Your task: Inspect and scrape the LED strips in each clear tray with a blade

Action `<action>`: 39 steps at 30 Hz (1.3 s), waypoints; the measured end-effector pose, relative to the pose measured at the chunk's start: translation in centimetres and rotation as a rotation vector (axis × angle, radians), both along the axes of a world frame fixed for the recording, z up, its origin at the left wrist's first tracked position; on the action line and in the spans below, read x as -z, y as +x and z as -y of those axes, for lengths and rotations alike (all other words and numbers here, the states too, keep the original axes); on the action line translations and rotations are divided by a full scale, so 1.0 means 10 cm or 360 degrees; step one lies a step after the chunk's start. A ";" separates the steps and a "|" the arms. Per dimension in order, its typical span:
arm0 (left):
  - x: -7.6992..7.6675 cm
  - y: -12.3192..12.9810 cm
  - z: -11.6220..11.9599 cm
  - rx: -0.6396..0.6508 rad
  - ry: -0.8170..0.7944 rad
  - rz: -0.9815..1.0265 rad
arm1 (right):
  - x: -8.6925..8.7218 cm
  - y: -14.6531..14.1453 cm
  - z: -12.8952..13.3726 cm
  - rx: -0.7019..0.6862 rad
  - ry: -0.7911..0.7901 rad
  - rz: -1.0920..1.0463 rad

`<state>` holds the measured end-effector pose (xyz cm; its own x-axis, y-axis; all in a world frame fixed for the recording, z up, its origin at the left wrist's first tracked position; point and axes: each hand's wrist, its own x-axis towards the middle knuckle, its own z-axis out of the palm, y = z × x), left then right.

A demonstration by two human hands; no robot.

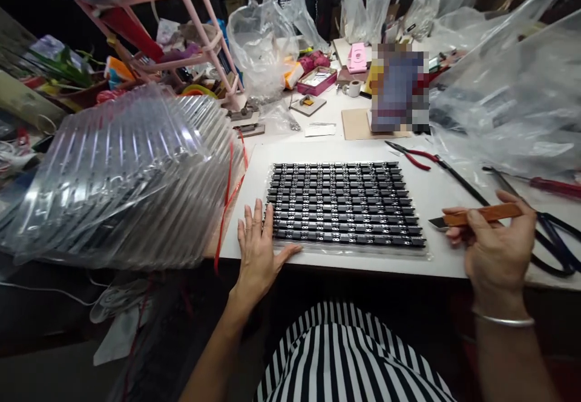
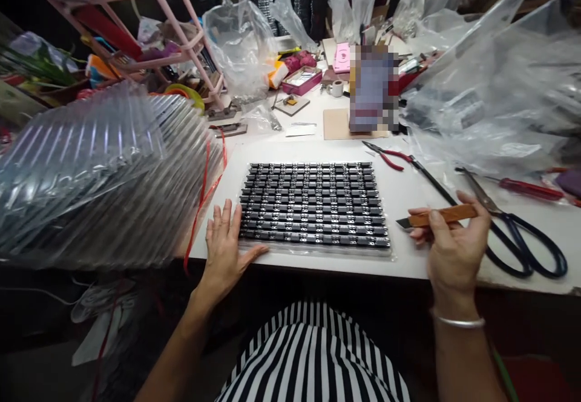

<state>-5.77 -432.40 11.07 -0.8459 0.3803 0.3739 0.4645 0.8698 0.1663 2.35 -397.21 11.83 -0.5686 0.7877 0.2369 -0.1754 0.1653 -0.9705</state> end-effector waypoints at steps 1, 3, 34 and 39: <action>-0.01 0.01 -0.06 0.0024 -0.0021 -0.0023 | -0.01 0.00 0.01 -0.0019 -0.0022 -0.0015; -0.04 0.04 -0.19 0.0075 -0.0068 -0.0044 | -0.02 0.01 0.02 -0.0046 -0.0068 -0.0035; -0.23 -0.06 0.06 0.0108 0.0514 0.0260 | 0.02 0.08 0.01 -0.0185 -0.0058 0.0122; -0.16 -0.08 0.06 0.0048 0.0691 0.0252 | 0.03 0.07 0.00 -0.0173 -0.0027 0.0128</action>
<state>-6.59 -433.01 12.62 -0.8964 0.2426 0.3710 0.4282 0.6905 0.5830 3.03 -397.25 11.58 -0.6674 0.7240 0.1745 -0.1130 0.1332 -0.9846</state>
